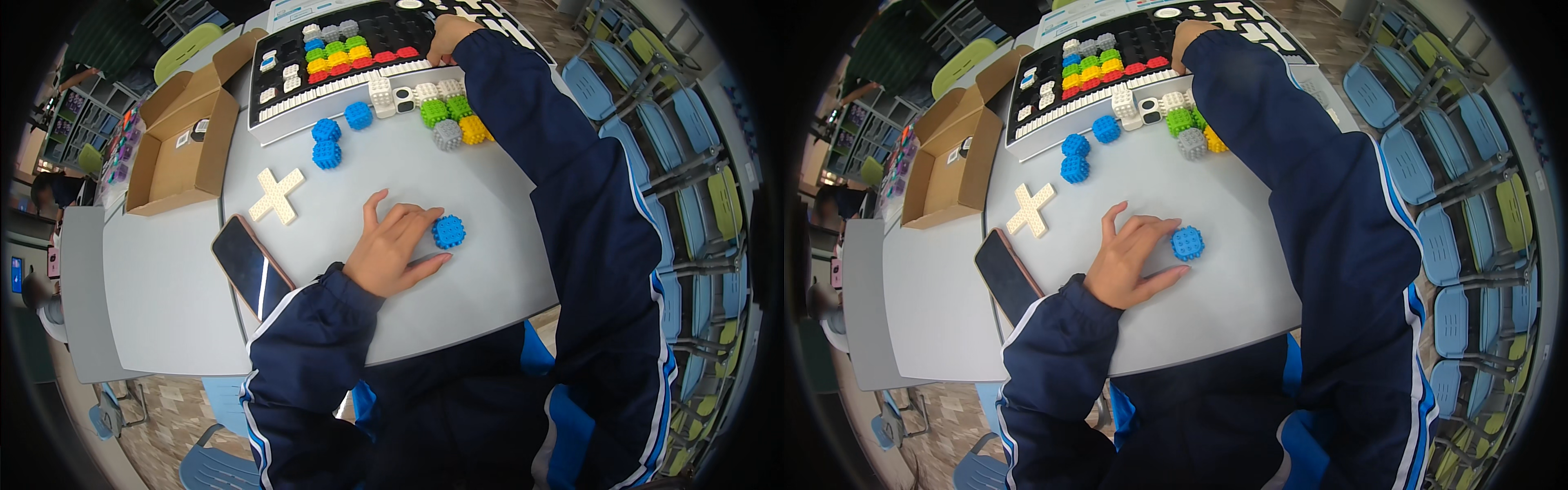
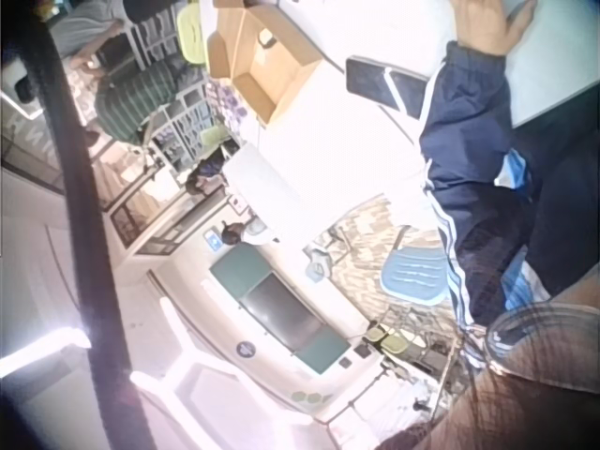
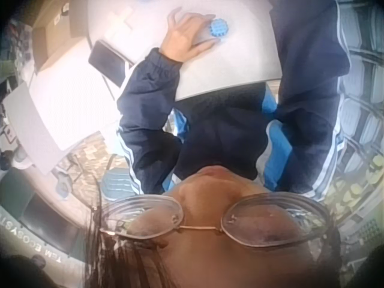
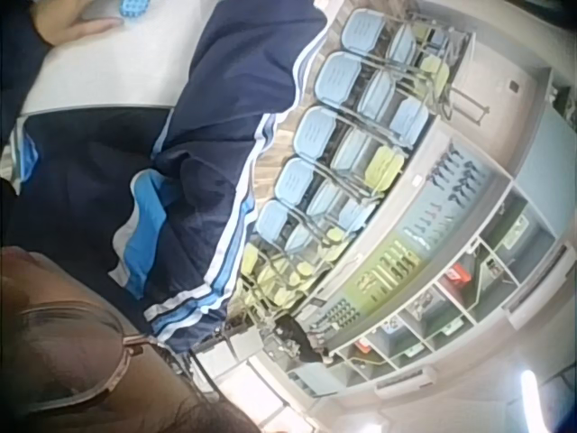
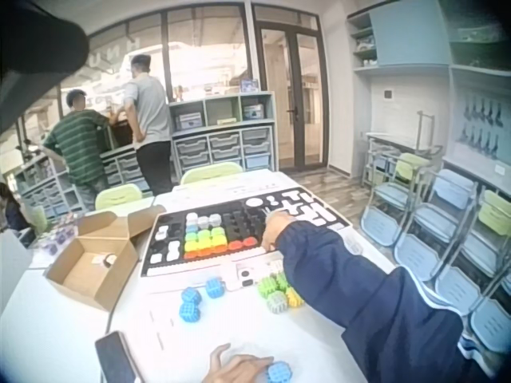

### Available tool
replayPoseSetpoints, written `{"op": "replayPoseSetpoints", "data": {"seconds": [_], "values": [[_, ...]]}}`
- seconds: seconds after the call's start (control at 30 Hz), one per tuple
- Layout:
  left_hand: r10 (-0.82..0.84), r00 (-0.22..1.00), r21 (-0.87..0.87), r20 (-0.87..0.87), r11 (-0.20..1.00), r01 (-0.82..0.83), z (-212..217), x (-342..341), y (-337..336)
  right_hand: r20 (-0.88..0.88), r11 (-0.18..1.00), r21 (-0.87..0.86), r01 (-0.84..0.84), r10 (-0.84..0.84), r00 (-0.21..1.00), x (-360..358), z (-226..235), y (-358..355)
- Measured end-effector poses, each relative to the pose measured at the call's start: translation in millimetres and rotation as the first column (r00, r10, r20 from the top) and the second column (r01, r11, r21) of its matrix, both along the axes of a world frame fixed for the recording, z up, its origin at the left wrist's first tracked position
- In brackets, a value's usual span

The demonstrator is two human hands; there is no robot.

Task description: The person assembles colorful interlocking plastic blocks into small structures on a table. They pick up individual blocks, connect them by hand, and arrange the resulting pieces into rows and clusters. The person also moves some blocks aside to reach others and occasionally repositions completed sections.

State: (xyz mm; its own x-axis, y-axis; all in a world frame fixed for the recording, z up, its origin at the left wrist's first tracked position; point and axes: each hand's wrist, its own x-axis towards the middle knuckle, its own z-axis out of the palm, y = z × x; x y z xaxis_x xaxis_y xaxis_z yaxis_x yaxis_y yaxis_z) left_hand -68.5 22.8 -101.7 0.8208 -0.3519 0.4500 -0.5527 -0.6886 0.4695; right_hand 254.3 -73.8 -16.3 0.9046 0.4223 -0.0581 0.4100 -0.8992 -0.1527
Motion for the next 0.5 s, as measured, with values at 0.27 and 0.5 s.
{"op": "replayPoseSetpoints", "data": {"seconds": [0.27,0.5], "values": [[-0.003,1.0,0.025,-0.03,1.0,0.004,1.9,-0.6,1.1,-0.02,0.998,0.066,0.018,-0.016,1.0,1.9,-5.3,-0.6],[0.001,0.999,0.02,-0.039,1.0,0.0,0.0,-1.2,1.8,-0.012,0.979,0.201,0.017,-0.015,1.0,-6.7,-12.2,-5.7]]}}
